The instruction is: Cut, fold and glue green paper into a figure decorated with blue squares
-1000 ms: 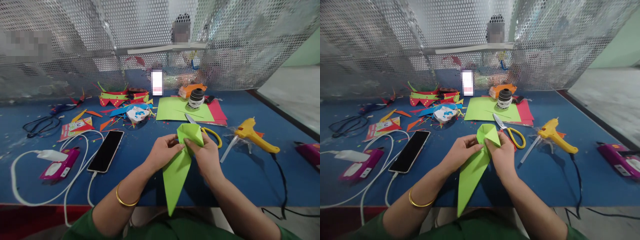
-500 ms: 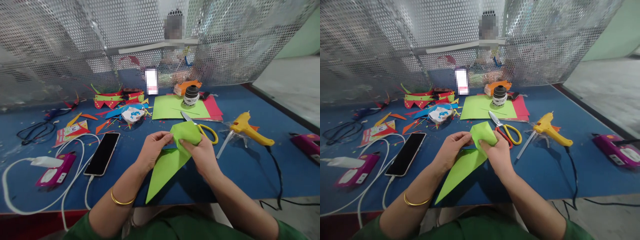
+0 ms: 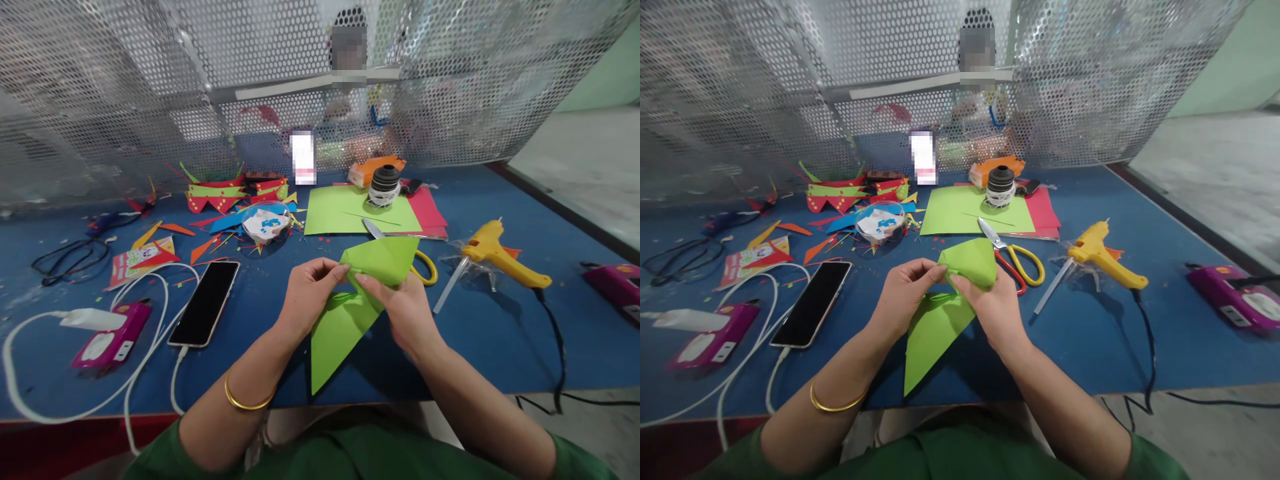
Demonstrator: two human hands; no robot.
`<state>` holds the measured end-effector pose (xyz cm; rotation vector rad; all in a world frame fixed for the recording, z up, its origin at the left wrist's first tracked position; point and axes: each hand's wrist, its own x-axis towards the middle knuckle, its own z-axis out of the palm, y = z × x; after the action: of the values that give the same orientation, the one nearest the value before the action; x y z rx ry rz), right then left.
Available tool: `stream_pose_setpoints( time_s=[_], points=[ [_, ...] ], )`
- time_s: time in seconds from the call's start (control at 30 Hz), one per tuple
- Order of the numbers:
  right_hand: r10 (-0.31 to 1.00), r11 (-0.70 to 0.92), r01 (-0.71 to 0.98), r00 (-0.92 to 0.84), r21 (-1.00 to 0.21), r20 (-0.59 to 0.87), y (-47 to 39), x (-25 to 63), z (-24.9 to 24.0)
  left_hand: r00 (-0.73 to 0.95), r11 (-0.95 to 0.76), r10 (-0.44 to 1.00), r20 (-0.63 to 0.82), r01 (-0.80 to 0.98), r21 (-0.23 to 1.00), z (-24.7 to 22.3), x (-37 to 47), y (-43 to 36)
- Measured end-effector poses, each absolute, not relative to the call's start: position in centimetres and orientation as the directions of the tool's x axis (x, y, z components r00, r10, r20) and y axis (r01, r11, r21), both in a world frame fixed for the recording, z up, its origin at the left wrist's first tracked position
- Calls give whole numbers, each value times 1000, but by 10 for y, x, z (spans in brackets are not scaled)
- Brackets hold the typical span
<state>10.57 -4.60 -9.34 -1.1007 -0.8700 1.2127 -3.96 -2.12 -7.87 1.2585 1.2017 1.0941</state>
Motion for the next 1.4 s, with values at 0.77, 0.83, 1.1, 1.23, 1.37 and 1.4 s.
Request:
stream_pose_setpoints(
  time_s=[0.77, 0.83, 1.1, 1.23, 1.37, 1.4],
  points=[
    [941, -32, -338, 306, -941, -142, -45, 105, -96, 222, -66, 975, 8, 257, 964, -84, -36, -25],
    [937, -21, -332, 322, -943, -134, -45, 105, -96, 252, -52, 968, -15, 256, 965, -85, -35, -25],
    [951, 13, -365, 292, -931, -101, -46, 104, -99, 261, -36, 965, -34, 258, 965, -87, -35, -25],
    [947, -21, -369, 290, -929, -137, -46, 104, -98, 262, -39, 965, -33, 265, 963, -87, -35, -26],
    [944, -24, -380, 295, -925, -146, -46, 104, -98, 279, -33, 959, -44, 264, 964, -88, -34, -25],
    [945, -18, -380, 295, -925, -140, -46, 104, -99, 282, -35, 959, -43, 268, 963, -89, -34, -25]
  ],
)
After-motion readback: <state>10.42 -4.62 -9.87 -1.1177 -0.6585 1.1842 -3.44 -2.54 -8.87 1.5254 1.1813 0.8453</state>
